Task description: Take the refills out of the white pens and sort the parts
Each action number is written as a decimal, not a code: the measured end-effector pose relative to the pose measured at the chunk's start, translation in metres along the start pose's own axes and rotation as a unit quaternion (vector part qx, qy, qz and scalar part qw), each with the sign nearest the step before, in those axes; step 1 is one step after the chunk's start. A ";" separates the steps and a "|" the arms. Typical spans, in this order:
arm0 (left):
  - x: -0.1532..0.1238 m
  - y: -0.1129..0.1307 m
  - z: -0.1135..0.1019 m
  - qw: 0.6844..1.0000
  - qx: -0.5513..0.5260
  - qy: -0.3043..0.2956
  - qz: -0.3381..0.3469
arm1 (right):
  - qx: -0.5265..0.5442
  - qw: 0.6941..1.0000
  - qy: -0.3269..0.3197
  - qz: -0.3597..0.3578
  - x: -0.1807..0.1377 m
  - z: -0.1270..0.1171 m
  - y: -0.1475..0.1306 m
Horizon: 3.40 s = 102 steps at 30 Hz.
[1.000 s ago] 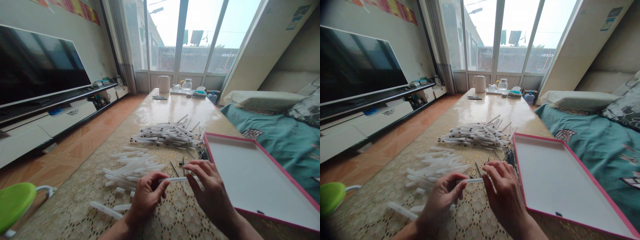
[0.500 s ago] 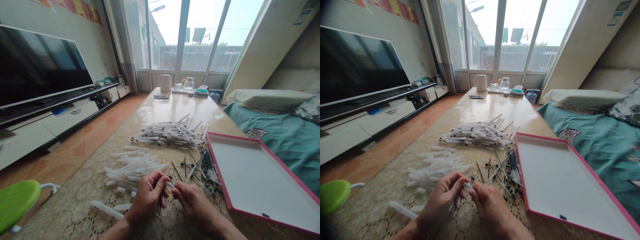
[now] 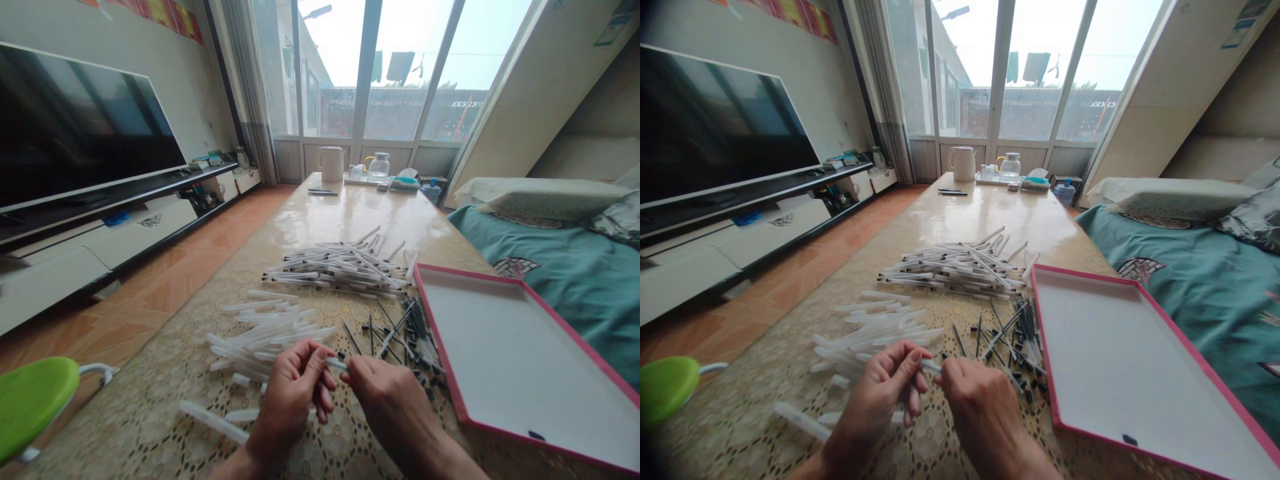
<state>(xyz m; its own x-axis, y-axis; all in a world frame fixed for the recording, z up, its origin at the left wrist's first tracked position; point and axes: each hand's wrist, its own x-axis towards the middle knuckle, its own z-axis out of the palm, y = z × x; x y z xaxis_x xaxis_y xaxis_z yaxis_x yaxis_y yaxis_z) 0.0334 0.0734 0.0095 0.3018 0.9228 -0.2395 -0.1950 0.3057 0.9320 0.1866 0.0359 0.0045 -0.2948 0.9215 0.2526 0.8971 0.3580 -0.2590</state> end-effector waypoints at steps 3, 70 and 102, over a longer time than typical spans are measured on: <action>-0.001 0.000 -0.001 0.999 0.039 -0.017 0.020 | 0.154 0.985 -0.075 0.028 0.001 -0.005 0.008; 0.009 -0.003 -0.010 0.986 -0.142 0.088 -0.026 | 0.313 0.940 0.075 0.114 -0.009 0.003 0.026; 0.007 0.000 -0.007 0.987 -0.140 0.072 -0.021 | 0.182 0.976 0.084 0.081 -0.010 0.002 0.027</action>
<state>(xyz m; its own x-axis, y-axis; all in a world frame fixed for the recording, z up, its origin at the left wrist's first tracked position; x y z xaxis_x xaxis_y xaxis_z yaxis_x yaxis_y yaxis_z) 0.0287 0.0819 0.0056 0.1828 0.9253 -0.3322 -0.4419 0.3791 0.8130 0.2129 0.0362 -0.0071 -0.0739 0.9436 0.3226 0.7416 0.2683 -0.6149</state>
